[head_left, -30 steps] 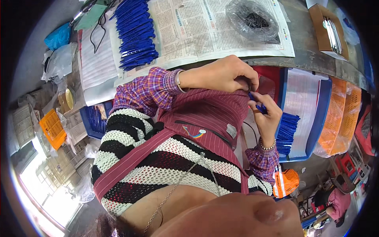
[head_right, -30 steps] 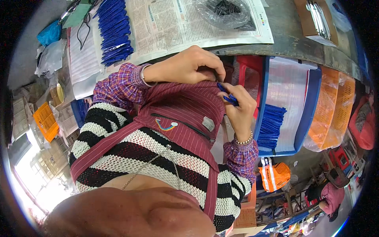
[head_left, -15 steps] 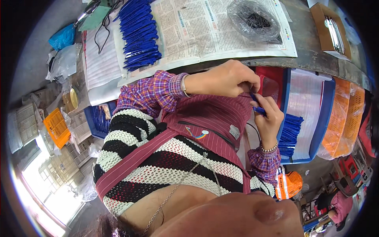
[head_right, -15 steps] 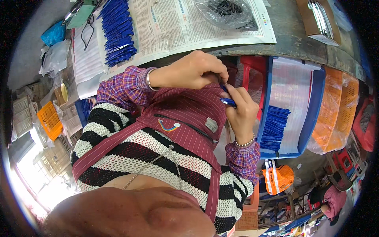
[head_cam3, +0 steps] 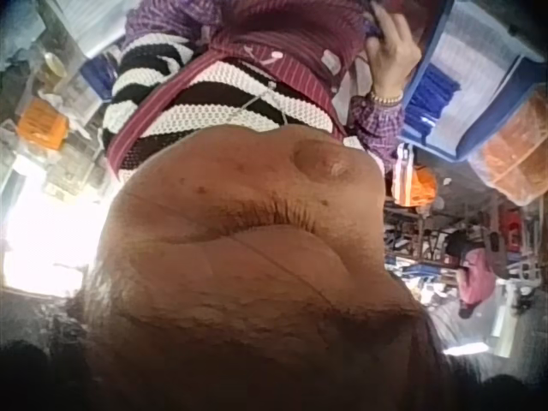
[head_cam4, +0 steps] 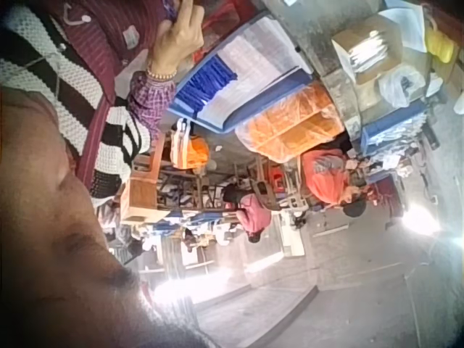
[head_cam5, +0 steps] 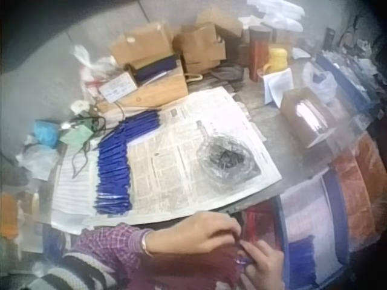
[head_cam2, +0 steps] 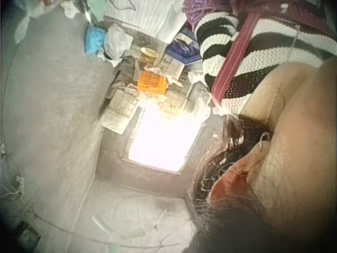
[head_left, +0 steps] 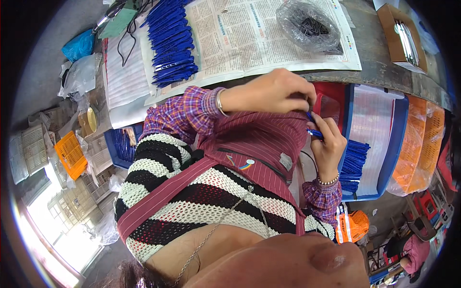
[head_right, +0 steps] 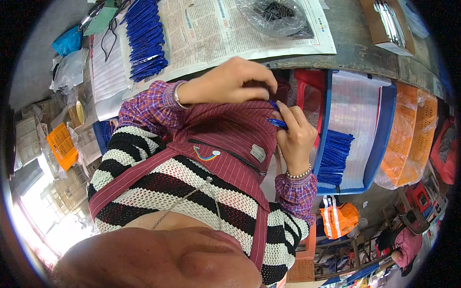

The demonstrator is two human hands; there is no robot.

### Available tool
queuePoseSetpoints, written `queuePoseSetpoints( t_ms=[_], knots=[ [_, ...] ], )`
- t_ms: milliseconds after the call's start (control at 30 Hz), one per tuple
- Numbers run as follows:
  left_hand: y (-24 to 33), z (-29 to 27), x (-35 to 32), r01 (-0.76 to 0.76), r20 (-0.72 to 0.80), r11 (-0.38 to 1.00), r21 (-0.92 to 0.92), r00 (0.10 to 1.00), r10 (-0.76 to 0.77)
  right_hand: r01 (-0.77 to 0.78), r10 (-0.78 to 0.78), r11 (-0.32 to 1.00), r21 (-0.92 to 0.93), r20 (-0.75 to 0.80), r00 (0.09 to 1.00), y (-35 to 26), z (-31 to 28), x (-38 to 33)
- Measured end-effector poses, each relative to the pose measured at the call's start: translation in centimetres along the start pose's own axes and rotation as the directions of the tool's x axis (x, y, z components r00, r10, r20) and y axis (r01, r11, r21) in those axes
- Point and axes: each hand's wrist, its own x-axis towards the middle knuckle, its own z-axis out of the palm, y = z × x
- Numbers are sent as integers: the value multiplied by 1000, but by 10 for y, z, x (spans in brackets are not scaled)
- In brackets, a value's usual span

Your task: Assembling blue pen barrels with black caps/components at a manufacturing workbench.

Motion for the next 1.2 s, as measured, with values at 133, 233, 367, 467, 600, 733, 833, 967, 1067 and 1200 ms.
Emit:
queuePoseSetpoints(
  t_ms=[133,233,367,467,600,733,833,967,1067,1200],
  knots=[
    [-10,-9,-3,64,20,998,-3,998,-64,-10,10,998,54,2,1000,-1,1,0],
    [-11,-5,-6,78,79,997,-25,994,-75,-2,1,998,58,19,1000,-4,1,2],
    [-9,1,-4,99,153,992,-72,984,-88,5,-7,995,96,16,1000,-6,2,2],
    [-7,3,-4,99,151,991,-92,985,-85,-21,19,993,115,15,1000,-7,-1,0],
    [-1,-2,1,96,135,986,-138,988,-78,-22,24,985,172,-6,1000,-3,-1,-1],
    [3,-13,2,130,96,988,-81,988,-122,15,8,969,246,-93,996,12,-2,-4],
    [4,-21,1,112,21,993,-42,994,-111,39,-24,996,84,-178,984,33,-8,-15],
    [5,-28,7,108,9,993,-54,994,-108,-71,73,997,17,-276,958,80,-17,-46],
    [7,-36,14,21,-18,992,123,1000,-19,-293,270,954,-70,-231,935,110,-32,-72],
    [-12,-52,31,-77,-163,885,460,972,169,-385,323,901,-199,-284,903,139,-42,-91]
  ],
)
